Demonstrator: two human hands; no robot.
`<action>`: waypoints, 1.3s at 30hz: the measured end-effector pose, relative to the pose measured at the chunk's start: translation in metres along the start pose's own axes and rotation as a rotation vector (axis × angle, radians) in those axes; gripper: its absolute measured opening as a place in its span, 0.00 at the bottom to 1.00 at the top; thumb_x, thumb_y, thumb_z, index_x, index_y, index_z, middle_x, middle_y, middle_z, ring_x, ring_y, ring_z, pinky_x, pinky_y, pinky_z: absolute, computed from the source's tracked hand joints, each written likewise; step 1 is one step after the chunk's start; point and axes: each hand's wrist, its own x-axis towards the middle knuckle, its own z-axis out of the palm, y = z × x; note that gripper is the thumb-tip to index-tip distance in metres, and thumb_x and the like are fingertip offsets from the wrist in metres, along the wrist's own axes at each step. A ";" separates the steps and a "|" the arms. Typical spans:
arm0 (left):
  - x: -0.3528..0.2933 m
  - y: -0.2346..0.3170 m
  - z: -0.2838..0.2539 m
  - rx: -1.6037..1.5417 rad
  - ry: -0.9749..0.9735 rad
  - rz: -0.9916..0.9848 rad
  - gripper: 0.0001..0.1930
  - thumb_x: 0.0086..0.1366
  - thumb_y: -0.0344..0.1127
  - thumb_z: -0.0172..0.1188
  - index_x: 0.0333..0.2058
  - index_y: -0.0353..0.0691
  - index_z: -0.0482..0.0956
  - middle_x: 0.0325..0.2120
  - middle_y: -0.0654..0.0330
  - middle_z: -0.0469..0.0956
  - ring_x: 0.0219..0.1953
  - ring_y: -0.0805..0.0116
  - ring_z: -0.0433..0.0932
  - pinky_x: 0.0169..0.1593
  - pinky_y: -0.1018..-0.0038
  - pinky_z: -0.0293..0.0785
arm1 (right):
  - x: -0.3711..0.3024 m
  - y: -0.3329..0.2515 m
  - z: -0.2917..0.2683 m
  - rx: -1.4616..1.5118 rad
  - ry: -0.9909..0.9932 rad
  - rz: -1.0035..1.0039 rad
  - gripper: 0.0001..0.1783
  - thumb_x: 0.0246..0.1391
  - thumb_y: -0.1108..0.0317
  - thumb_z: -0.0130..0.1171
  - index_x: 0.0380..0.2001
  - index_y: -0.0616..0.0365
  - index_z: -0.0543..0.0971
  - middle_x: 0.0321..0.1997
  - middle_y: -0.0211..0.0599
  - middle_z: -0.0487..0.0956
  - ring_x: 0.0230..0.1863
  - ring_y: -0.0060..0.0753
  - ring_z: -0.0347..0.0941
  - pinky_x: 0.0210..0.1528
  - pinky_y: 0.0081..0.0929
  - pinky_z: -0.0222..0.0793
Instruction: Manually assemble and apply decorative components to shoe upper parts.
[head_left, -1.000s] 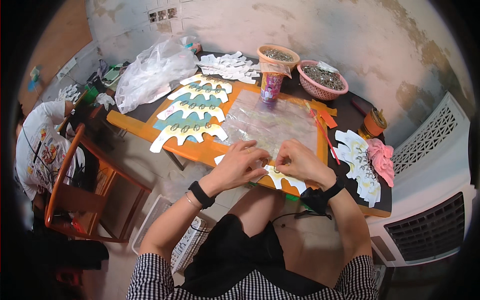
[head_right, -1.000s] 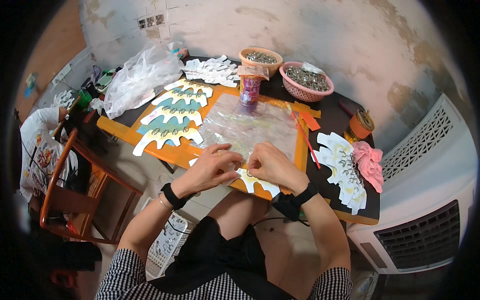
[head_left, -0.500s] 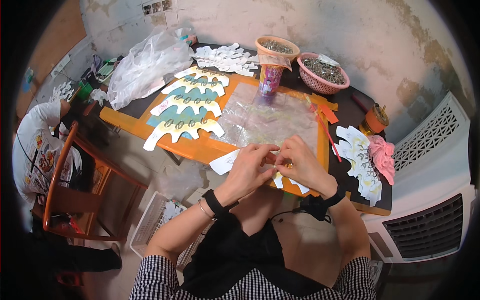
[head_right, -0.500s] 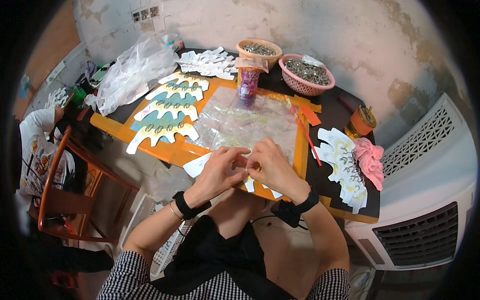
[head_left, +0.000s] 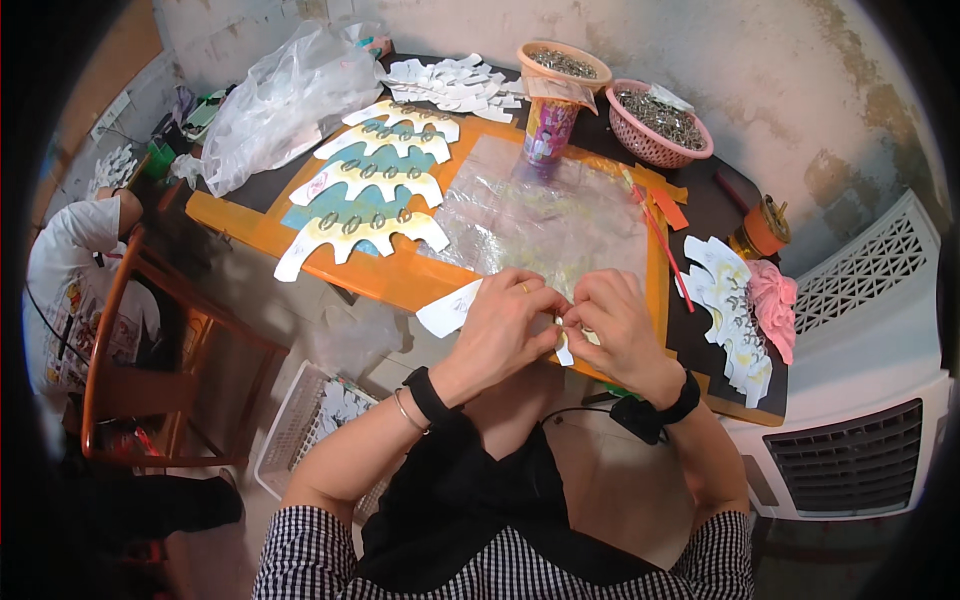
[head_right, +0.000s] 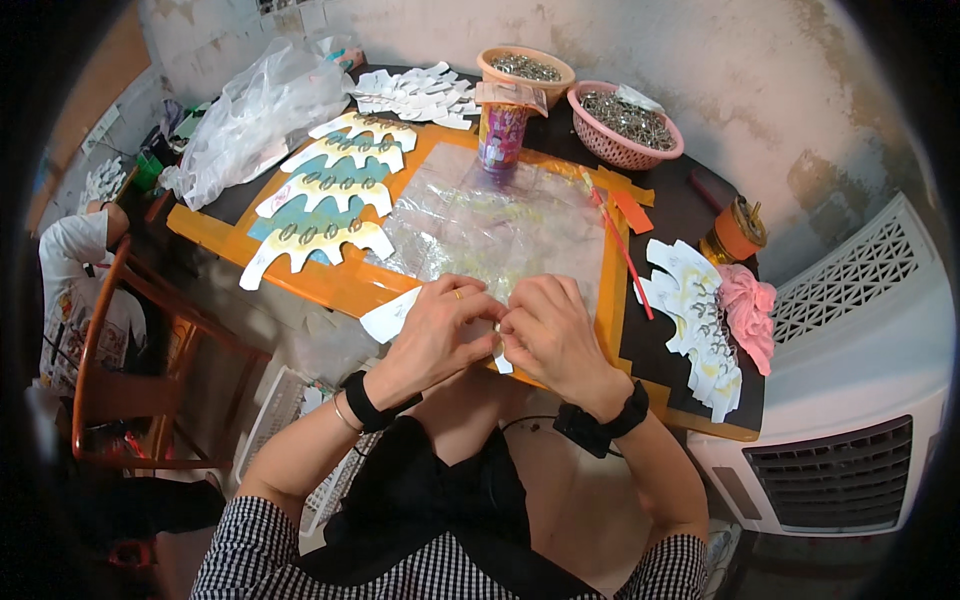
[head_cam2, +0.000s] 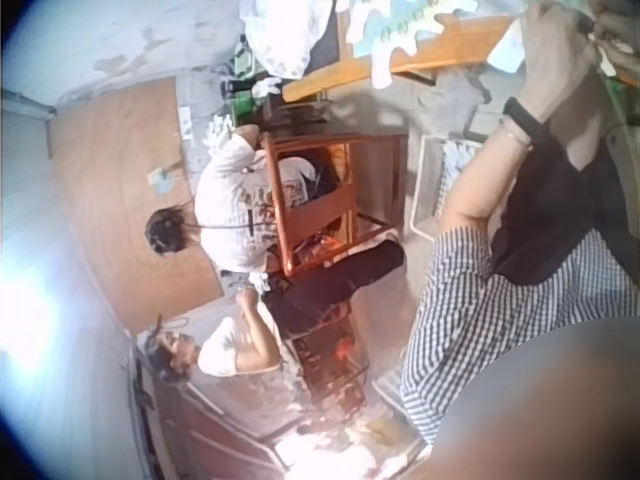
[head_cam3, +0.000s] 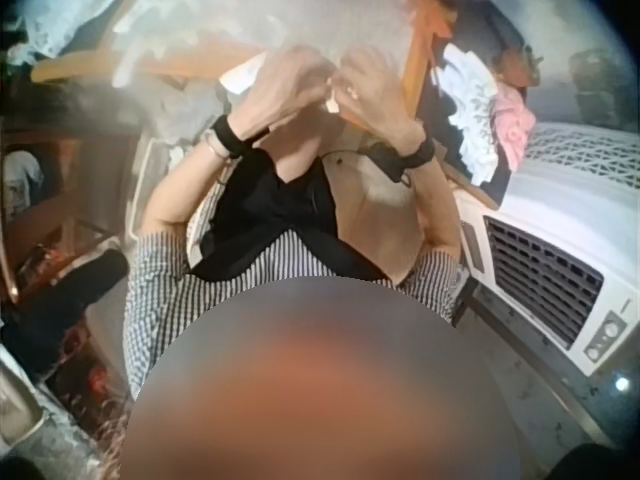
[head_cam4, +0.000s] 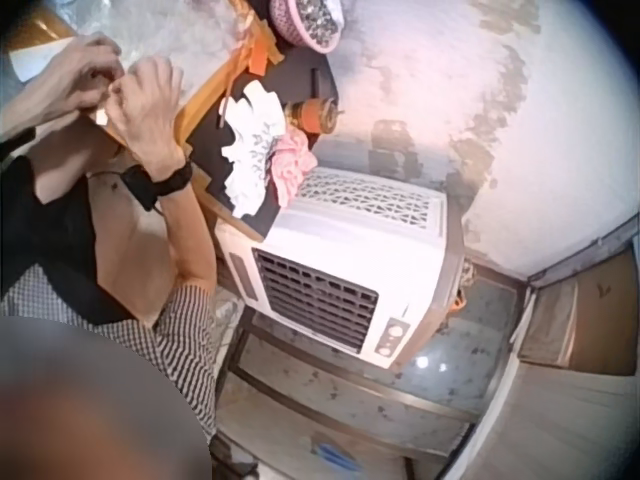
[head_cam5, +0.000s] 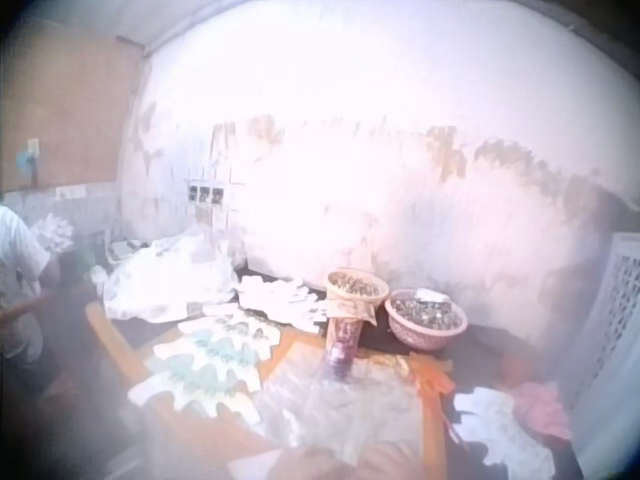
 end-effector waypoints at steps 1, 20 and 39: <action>0.000 0.000 0.000 -0.008 -0.004 -0.004 0.13 0.53 0.31 0.69 0.39 0.43 0.83 0.37 0.60 0.83 0.52 0.55 0.75 0.56 0.60 0.69 | -0.001 0.000 0.001 -0.037 0.020 -0.036 0.10 0.42 0.74 0.67 0.29 0.56 0.76 0.38 0.34 0.73 0.47 0.40 0.72 0.53 0.39 0.64; -0.002 -0.005 -0.003 -0.008 -0.063 0.032 0.07 0.58 0.30 0.70 0.36 0.43 0.85 0.42 0.65 0.85 0.58 0.53 0.75 0.62 0.58 0.69 | -0.002 0.017 -0.013 0.211 -0.151 0.170 0.09 0.49 0.74 0.69 0.36 0.55 0.86 0.42 0.33 0.76 0.50 0.40 0.72 0.54 0.37 0.68; -0.003 -0.003 -0.003 -0.014 -0.057 0.013 0.05 0.61 0.31 0.69 0.36 0.42 0.84 0.42 0.65 0.86 0.58 0.53 0.74 0.61 0.59 0.69 | 0.000 0.023 -0.016 0.085 -0.065 -0.067 0.09 0.40 0.74 0.67 0.29 0.55 0.82 0.43 0.34 0.73 0.51 0.42 0.72 0.54 0.41 0.66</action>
